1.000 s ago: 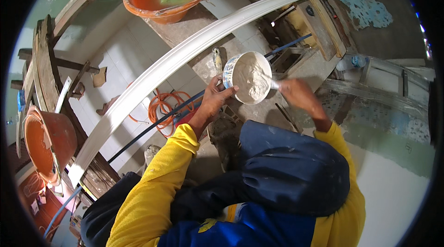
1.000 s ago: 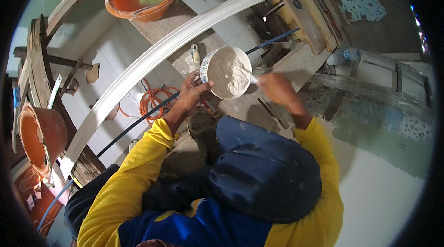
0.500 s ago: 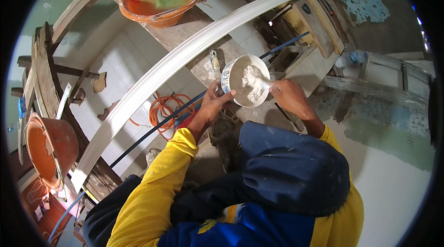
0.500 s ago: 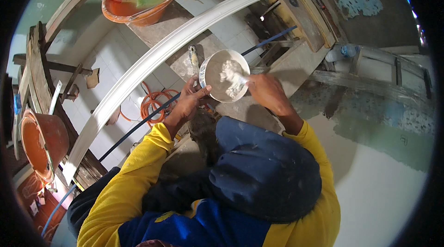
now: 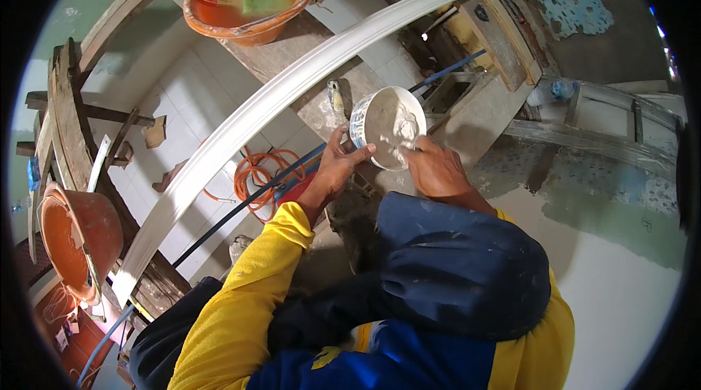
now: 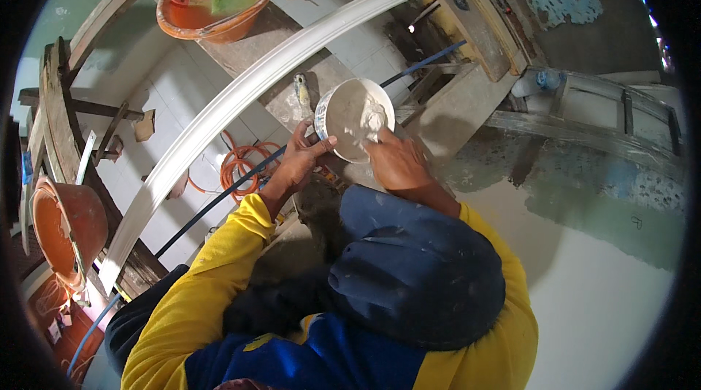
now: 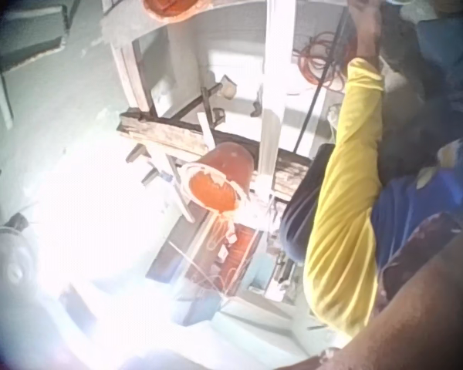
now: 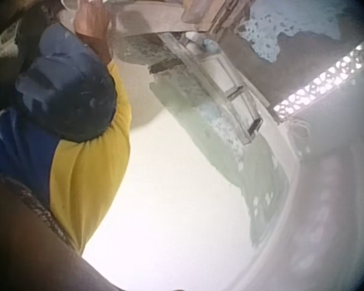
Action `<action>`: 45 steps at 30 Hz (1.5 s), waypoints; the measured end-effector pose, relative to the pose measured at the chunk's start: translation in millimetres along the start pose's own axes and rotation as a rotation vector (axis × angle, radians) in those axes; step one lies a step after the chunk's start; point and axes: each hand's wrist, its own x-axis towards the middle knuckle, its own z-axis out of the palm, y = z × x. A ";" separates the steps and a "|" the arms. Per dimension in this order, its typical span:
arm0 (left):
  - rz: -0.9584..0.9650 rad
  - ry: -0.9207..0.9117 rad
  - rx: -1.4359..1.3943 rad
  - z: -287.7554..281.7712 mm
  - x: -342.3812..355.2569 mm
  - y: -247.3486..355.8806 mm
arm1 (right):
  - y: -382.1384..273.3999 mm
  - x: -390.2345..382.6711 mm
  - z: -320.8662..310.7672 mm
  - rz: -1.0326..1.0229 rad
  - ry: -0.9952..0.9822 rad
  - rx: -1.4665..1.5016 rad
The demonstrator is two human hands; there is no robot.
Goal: The person scoops a white paste from a bucket into a small container, mixes it with a putty knife, and applies the paste to a long white strip. The person then smooths the paste along the strip.
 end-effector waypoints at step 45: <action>-0.125 0.072 0.046 -15.7 9.3 15.8 | 111.5 17.6 -1.9 -0.008 -0.015 -0.071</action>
